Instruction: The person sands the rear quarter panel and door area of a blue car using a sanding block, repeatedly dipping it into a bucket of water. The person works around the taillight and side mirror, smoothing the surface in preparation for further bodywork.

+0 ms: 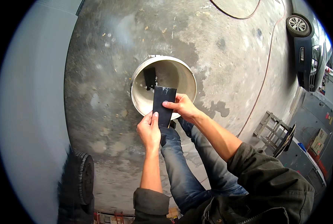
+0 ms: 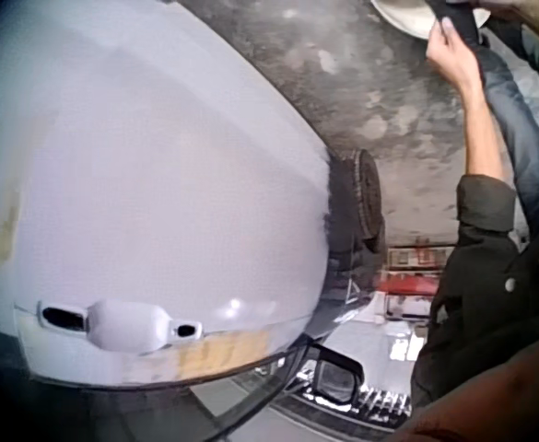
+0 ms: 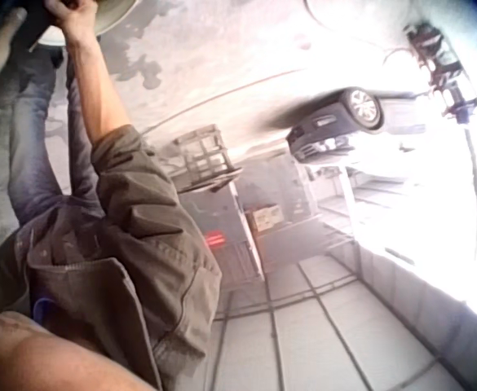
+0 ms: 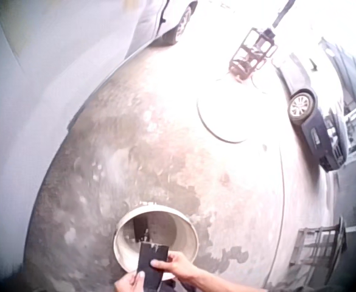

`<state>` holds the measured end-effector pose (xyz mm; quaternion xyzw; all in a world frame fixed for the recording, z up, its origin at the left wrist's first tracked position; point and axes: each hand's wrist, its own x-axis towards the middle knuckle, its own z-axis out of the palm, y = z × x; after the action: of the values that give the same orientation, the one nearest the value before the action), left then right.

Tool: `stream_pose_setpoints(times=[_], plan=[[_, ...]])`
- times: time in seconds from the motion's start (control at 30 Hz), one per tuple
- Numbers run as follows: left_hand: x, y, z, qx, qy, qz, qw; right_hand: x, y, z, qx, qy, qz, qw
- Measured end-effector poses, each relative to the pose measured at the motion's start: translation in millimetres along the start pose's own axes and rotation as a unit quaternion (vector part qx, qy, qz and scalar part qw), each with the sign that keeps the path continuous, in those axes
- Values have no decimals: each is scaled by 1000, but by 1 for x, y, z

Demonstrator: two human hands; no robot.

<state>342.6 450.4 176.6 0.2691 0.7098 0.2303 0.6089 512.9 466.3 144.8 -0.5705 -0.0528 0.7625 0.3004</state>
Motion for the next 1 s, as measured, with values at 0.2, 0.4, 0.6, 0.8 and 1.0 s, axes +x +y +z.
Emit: stream_pose_setpoints(times=[0.2, 0.4, 0.6, 0.8, 1.0], plan=[[-21, 34, 9, 63, 78, 81, 992, -14, -21, 0, -193, 79, -64, 976], [-44, 62, 23, 268, 93, 267, 921, -32, -36, 19, 26, 38, -51, 998], [-49, 75, 28, 386, 82, 359, 846, -48, -55, 29, 289, -100, 33, 952], [-44, 102, 22, 322, 101, 367, 867, -56, -67, 30, 246, -127, 3, 961], [-31, 125, 2, 5, 55, 147, 988, -58, -96, 53, 77, -104, -64, 990]])
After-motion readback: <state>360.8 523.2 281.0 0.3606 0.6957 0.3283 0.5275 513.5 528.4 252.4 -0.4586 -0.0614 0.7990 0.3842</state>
